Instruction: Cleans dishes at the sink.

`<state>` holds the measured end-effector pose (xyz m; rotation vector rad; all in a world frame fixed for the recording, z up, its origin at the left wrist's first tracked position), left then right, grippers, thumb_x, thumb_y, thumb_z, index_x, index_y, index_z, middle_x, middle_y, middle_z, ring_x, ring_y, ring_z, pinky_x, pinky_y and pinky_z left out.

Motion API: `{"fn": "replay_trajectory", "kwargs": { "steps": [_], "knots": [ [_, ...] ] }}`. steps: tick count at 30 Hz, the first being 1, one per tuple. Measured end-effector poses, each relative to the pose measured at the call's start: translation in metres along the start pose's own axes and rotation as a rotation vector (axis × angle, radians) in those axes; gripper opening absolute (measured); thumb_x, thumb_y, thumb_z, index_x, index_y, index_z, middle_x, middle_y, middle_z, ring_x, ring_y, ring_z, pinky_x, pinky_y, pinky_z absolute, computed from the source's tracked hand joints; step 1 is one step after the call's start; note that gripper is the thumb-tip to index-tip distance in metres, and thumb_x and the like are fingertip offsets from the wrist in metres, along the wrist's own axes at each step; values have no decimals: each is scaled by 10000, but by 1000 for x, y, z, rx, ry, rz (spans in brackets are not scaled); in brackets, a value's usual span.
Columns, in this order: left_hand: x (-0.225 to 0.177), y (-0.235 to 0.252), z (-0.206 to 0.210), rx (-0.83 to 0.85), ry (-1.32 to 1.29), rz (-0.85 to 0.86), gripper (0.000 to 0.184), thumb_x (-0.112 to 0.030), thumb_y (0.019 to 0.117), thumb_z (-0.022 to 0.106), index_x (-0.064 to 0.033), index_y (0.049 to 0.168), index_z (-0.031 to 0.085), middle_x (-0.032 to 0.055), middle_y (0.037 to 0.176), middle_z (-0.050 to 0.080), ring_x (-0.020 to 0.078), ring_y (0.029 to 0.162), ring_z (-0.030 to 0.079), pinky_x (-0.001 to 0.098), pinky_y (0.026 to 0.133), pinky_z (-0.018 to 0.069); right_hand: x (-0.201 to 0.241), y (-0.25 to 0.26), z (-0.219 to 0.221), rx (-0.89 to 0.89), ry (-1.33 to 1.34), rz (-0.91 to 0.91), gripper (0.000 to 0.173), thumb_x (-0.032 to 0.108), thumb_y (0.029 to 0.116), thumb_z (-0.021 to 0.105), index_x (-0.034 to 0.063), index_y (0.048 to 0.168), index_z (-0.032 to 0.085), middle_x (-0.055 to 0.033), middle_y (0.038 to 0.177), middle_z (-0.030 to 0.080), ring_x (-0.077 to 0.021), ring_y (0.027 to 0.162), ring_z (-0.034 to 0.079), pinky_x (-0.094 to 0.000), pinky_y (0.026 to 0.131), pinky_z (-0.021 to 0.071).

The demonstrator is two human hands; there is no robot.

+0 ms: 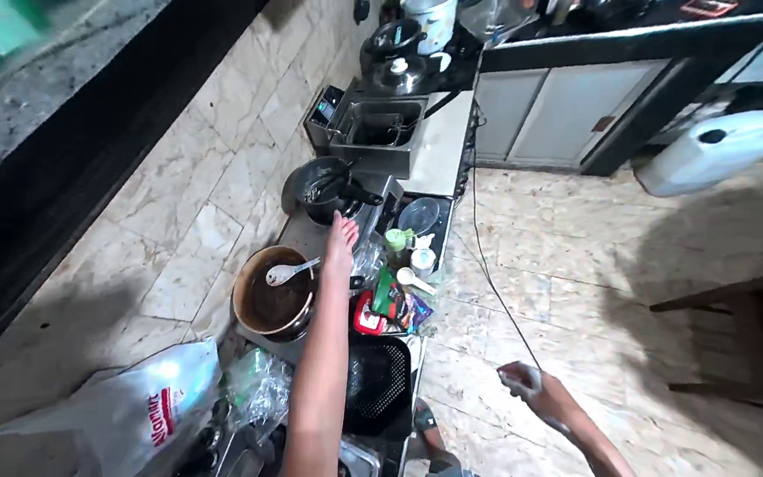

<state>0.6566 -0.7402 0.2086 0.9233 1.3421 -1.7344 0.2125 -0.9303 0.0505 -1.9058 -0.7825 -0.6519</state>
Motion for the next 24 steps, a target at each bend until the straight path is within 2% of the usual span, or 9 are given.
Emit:
{"fn": "replay_trajectory", "kwargs": {
  "steps": [4, 6, 9, 11, 14, 15, 17, 21, 24],
  "knots": [
    [26, 79, 55, -78, -79, -215, 910, -729, 975, 430, -91, 1600, 254, 220, 1601, 357, 360, 1409, 463, 522, 1094, 462, -36, -20, 3, -15, 26, 72, 314, 228, 1007, 657, 42, 1258, 685, -158, 1087, 749, -292, 943, 739, -523, 909, 590],
    [21, 106, 76, -60, -166, -214, 868, -707, 965, 487, -126, 1583, 301, 201, 1563, 412, 345, 1375, 496, 530, 1078, 479, -53, -29, 6, -20, 27, 107, 337, 251, 998, 667, 40, 1260, 683, -160, 1088, 749, -295, 948, 740, -529, 915, 587],
    [16, 128, 86, -80, -189, -240, 604, -576, 997, 545, -152, 1420, 471, 130, 1185, 586, 252, 983, 616, 450, 842, 551, -69, -41, 15, 3, 31, 152, 364, 267, 1000, 661, 27, 1274, 676, -169, 1098, 749, -305, 976, 737, -533, 939, 576],
    [14, 132, 74, -144, -126, -205, 621, -639, 997, 488, -150, 1380, 495, 98, 1003, 560, 202, 759, 555, 381, 677, 520, -73, -44, 23, 26, 15, 166, 372, 278, 1002, 655, 29, 1278, 675, -171, 1114, 748, -305, 1011, 735, -529, 965, 567],
    [10, 128, 51, -287, 57, -26, 525, -408, 1051, 559, -11, 1386, 490, 156, 1081, 561, 210, 790, 553, 370, 705, 518, -73, -41, 33, 46, -22, 169, 392, 300, 1004, 649, 26, 1284, 670, -170, 1129, 746, -310, 1040, 728, -528, 979, 558],
    [12, 124, 41, -312, 127, -8, 471, -306, 1031, 608, 23, 1356, 522, 192, 1132, 577, 246, 847, 569, 409, 755, 519, -72, -42, 37, 52, -37, 163, 395, 306, 1006, 645, 27, 1284, 670, -169, 1131, 746, -307, 1044, 727, -526, 980, 557],
    [8, 113, 27, -316, 214, 10, 380, -193, 978, 647, 16, 1286, 573, 173, 1064, 582, 232, 780, 558, 393, 697, 513, -63, -43, 42, 58, -70, 130, 407, 327, 1010, 635, 31, 1288, 670, -164, 1132, 746, -299, 1049, 726, -521, 981, 557],
    [-16, 67, 13, -199, 264, 42, 254, -214, 980, 651, -4, 1112, 597, 49, 745, 544, 130, 555, 526, 282, 537, 496, -46, -45, 48, 65, -99, 69, 408, 333, 1010, 634, 35, 1285, 673, -159, 1101, 750, -289, 1009, 732, -517, 956, 568],
    [-34, 5, -2, -82, 281, 66, 266, -246, 994, 647, -20, 1090, 546, 12, 668, 535, 98, 502, 517, 251, 486, 479, -35, -47, 53, 63, -133, 37, 396, 333, 1008, 637, 46, 1276, 681, -148, 1082, 753, -279, 978, 737, -513, 933, 578]
  ]
}}
Point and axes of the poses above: each hand's wrist, its own y-axis towards the middle knuckle, its own z-axis out of the palm, x = y × z, the point moved 10 cm from there along y, towards the middle knuckle
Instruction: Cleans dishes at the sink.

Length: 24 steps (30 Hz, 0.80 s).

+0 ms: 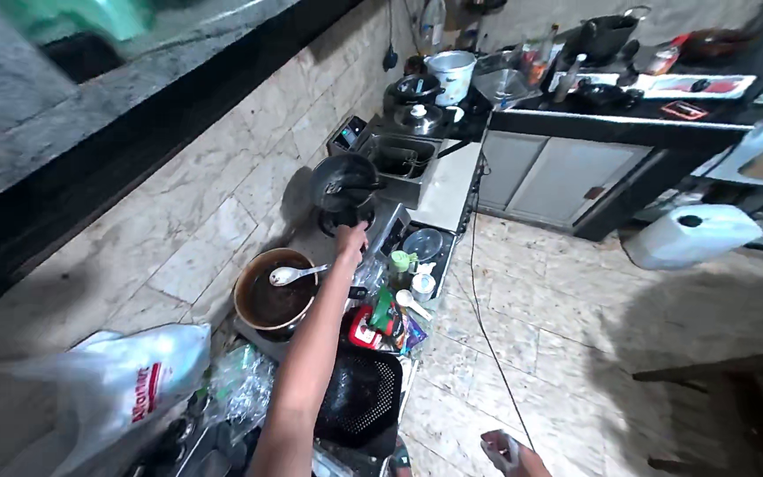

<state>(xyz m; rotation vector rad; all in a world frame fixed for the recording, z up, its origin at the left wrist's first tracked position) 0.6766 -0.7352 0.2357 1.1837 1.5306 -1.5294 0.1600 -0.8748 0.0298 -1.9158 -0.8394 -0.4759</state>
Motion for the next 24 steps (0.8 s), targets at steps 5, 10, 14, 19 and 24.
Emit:
{"fn": "replay_trajectory", "kwargs": {
  "steps": [5, 10, 14, 19, 24],
  "knots": [
    [-7, -153, -60, 154, -31, 86, 363, -278, 1002, 658, -8, 1219, 549, 30, 722, 556, 105, 542, 529, 265, 516, 492, 25, -20, -5, -75, -70, -96, 317, 225, 1009, 649, 47, 1269, 684, -168, 1106, 743, -306, 967, 733, -552, 915, 580],
    [80, -319, -161, 240, 14, 44, 369, -343, 1006, 661, -33, 1189, 583, 72, 659, 570, 153, 487, 544, 298, 477, 506, 57, -70, 21, -24, -110, -186, 385, 238, 1036, 604, -5, 1334, 617, -237, 1167, 702, -339, 980, 719, -555, 890, 579],
    [180, -433, -243, 231, 18, -70, 361, -338, 999, 664, -10, 1144, 621, 71, 692, 590, 164, 522, 560, 337, 532, 533, 59, -110, 64, 26, -186, -187, 434, 287, 1044, 587, -13, 1358, 597, -245, 1174, 696, -323, 970, 718, -528, 889, 580],
    [302, -518, -342, 56, 38, -202, 335, -328, 989, 668, -39, 1156, 647, 70, 753, 629, 166, 542, 574, 360, 546, 539, 59, -144, 144, 72, -205, -232, 361, 241, 1022, 627, 22, 1308, 645, -203, 1132, 724, -311, 932, 732, -533, 863, 594],
    [412, -547, -420, -124, -23, -319, 330, -346, 992, 663, -42, 1119, 635, 41, 672, 570, 153, 489, 533, 334, 497, 513, 69, -168, 228, 164, -292, -261, 327, 255, 1018, 639, 68, 1283, 673, -161, 1104, 742, -299, 930, 739, -545, 866, 600]
  ]
}}
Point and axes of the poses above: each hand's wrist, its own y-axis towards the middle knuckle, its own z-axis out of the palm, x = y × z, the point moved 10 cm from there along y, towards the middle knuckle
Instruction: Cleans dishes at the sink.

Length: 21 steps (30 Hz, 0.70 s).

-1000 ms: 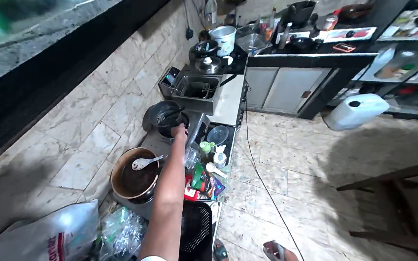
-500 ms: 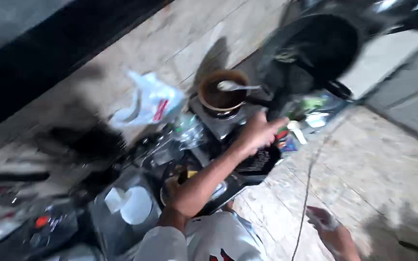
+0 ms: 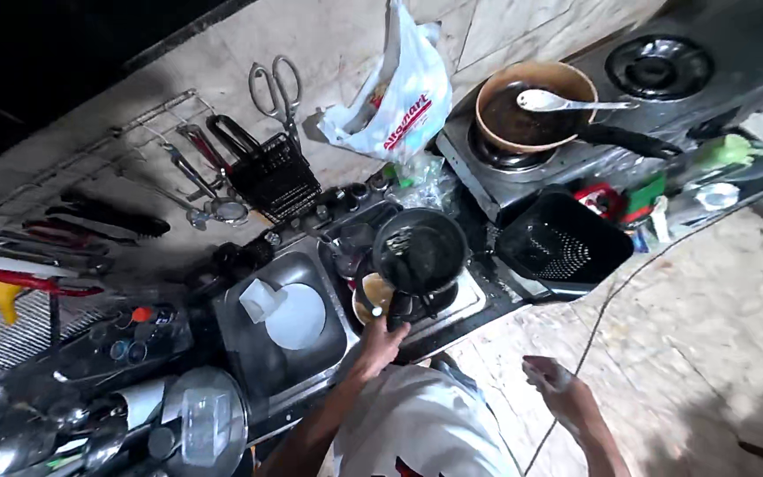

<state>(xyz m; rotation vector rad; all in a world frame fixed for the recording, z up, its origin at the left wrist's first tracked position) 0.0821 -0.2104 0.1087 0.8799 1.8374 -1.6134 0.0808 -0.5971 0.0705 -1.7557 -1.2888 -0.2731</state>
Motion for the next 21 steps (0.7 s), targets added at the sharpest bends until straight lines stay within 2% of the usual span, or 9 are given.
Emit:
{"fn": "replay_trajectory", "kwargs": {
  "steps": [3, 8, 12, 14, 17, 21],
  "knots": [
    [44, 17, -36, -82, -67, -35, 338, -367, 1000, 654, -35, 1061, 622, 30, 628, 537, 143, 458, 509, 312, 463, 491, 21, -4, 36, 49, -30, -3, 327, 277, 1024, 640, 74, 1278, 677, -146, 1097, 746, -280, 935, 738, -525, 886, 596],
    [72, 29, -75, -203, -143, -70, 385, -405, 1018, 632, -20, 1014, 626, 22, 608, 510, 130, 445, 482, 289, 442, 468, 41, -10, 72, 114, -62, 6, 335, 285, 1029, 639, 87, 1298, 667, -131, 1139, 742, -259, 976, 736, -503, 924, 588],
    [85, 32, -88, -304, -255, -171, 608, -590, 1054, 416, -33, 899, 602, 17, 573, 486, 126, 423, 474, 280, 410, 455, 47, -13, 84, 135, -95, 2, 334, 296, 1035, 627, 92, 1297, 665, -121, 1137, 743, -248, 982, 733, -485, 928, 585],
    [90, 37, -91, -340, -330, -204, 660, -620, 1056, 352, -35, 868, 591, 27, 568, 496, 135, 419, 485, 287, 397, 455, 49, -17, 87, 139, -108, 5, 336, 298, 1033, 629, 90, 1293, 668, -120, 1138, 744, -248, 991, 733, -485, 936, 582],
    [89, 47, -94, -359, -375, -183, 630, -567, 1076, 369, -32, 816, 578, 36, 557, 506, 143, 415, 486, 297, 396, 457, 50, -19, 90, 146, -97, -7, 330, 263, 1027, 637, 67, 1291, 667, -138, 1139, 741, -262, 1001, 731, -488, 943, 581],
    [79, 58, -94, -388, -429, -168, 549, -508, 1081, 432, -46, 820, 572, 28, 567, 507, 134, 417, 486, 283, 394, 455, 46, -21, 90, 151, -98, 1, 330, 277, 1030, 635, 77, 1290, 667, -127, 1132, 742, -247, 990, 731, -474, 939, 583]
  ]
}}
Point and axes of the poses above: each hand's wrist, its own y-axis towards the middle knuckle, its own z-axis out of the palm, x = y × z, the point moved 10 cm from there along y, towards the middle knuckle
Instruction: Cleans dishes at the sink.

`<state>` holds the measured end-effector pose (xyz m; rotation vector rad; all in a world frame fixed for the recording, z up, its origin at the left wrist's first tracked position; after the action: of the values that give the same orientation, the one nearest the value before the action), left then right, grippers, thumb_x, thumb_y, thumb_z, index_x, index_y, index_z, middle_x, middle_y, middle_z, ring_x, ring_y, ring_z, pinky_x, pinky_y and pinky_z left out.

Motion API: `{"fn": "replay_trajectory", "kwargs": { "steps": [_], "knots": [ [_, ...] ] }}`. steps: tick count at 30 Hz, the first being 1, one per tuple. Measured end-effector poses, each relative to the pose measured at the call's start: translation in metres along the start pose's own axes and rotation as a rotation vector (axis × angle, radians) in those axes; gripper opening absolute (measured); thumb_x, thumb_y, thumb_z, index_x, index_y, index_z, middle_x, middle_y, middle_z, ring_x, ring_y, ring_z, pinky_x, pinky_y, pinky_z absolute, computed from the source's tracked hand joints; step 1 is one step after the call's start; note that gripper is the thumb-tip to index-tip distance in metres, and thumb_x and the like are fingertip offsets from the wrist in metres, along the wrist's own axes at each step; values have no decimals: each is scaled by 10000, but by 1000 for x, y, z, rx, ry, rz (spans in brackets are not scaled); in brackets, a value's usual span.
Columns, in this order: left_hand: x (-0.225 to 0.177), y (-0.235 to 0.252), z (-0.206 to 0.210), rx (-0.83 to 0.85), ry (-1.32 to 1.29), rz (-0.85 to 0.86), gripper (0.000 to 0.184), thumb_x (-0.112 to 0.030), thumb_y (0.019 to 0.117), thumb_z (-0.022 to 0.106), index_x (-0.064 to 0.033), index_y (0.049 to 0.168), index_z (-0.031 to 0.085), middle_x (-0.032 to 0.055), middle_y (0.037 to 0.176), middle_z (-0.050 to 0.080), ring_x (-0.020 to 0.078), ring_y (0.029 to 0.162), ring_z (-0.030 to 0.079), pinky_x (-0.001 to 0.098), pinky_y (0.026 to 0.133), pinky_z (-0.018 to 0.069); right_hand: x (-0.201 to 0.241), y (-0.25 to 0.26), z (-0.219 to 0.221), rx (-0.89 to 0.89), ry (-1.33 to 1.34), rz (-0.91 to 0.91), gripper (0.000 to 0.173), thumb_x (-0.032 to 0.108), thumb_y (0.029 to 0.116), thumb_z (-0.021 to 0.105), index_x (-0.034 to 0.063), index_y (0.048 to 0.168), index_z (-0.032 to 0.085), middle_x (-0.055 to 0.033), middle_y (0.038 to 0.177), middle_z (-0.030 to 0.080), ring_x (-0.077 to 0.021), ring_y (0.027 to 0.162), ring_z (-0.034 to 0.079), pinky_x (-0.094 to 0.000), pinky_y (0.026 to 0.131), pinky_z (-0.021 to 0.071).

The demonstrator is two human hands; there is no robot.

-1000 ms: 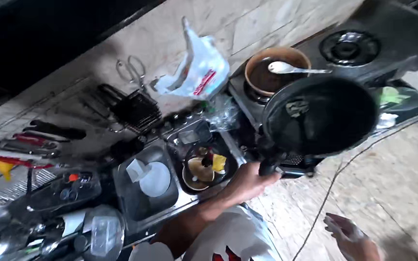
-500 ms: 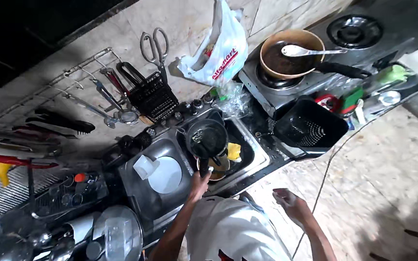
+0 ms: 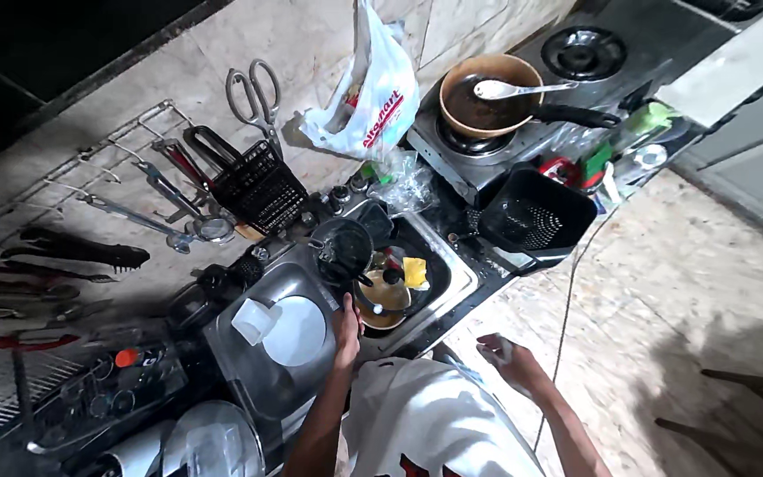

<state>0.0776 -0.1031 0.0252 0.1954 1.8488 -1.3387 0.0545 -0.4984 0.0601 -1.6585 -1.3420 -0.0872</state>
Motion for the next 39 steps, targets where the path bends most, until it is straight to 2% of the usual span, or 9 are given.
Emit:
{"fn": "replay_trajectory", "kwargs": {
  "steps": [8, 12, 14, 17, 25, 27, 30, 34, 39],
  "knots": [
    [-20, -4, 26, 43, 15, -38, 570, -540, 1075, 413, -9, 1027, 616, 70, 666, 606, 143, 470, 553, 272, 422, 479, -9, 1, -3, 6, 4, 32, 338, 289, 1029, 636, 84, 1296, 665, -126, 1128, 741, -255, 1002, 727, -488, 948, 573],
    [-20, -10, 38, 127, 61, -64, 331, -266, 1027, 632, -1, 1218, 577, 109, 837, 720, 121, 542, 602, 238, 464, 471, -14, 4, -4, 11, 6, 31, 338, 280, 1032, 628, 85, 1307, 660, -124, 1141, 740, -254, 1019, 726, -484, 958, 573],
    [-16, -9, 38, 136, 37, -78, 242, -95, 986, 615, 14, 1196, 565, 134, 888, 725, 118, 542, 585, 229, 453, 443, -14, 5, -3, 32, 6, 28, 347, 266, 1036, 623, 75, 1325, 647, -133, 1156, 735, -261, 1037, 720, -485, 970, 564],
    [-21, -9, 36, 133, 27, -76, 210, -36, 937, 634, 24, 1130, 579, 141, 869, 705, 124, 515, 565, 233, 436, 442, -13, 8, -5, 37, 6, 14, 356, 265, 1031, 631, 76, 1332, 642, -126, 1167, 734, -253, 1048, 719, -478, 977, 564],
    [-25, -58, 30, 271, -103, -204, 199, -129, 1037, 499, 1, 1130, 618, 145, 939, 738, 62, 491, 518, 179, 426, 382, -10, 8, -18, 20, 22, -20, 359, 249, 1019, 643, 60, 1325, 647, -147, 1163, 730, -279, 1047, 716, -495, 977, 562],
    [-13, -77, 39, 324, -24, -229, 247, -182, 1052, 492, -17, 1152, 646, 135, 966, 747, 99, 560, 592, 204, 461, 439, -11, 5, -24, 9, 46, -12, 363, 252, 1015, 641, 63, 1325, 651, -146, 1177, 725, -278, 1061, 712, -497, 987, 560],
    [1, -96, 73, 410, 189, -196, 343, -277, 1081, 482, -8, 1215, 646, 152, 1015, 750, 221, 837, 726, 334, 715, 584, -28, 6, -31, -2, 64, 15, 393, 304, 1019, 629, 78, 1340, 644, -137, 1204, 719, -272, 1089, 705, -494, 1010, 549],
    [-11, -101, 130, 275, 624, 223, 482, -440, 1027, 607, 23, 1162, 620, 96, 654, 636, 198, 525, 636, 374, 538, 582, -50, 7, -40, -9, 75, 58, 403, 332, 1020, 616, 94, 1344, 643, -144, 1204, 715, -299, 1097, 700, -529, 1015, 541],
    [-35, -145, 272, 547, 699, 472, 511, -415, 1019, 623, 9, 1297, 563, 93, 748, 663, 191, 579, 660, 386, 582, 611, -92, 3, -58, -50, 163, 121, 403, 322, 1006, 633, 92, 1337, 651, -149, 1207, 721, -311, 1111, 700, -549, 1026, 530]
  ]
}}
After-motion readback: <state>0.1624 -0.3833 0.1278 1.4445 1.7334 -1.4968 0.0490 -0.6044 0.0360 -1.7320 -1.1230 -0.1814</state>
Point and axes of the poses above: each hand's wrist, its own y-axis towards the middle knuckle, its own z-axis out of the palm, x = y × z, the point moved 10 cm from there along y, towards the middle knuckle
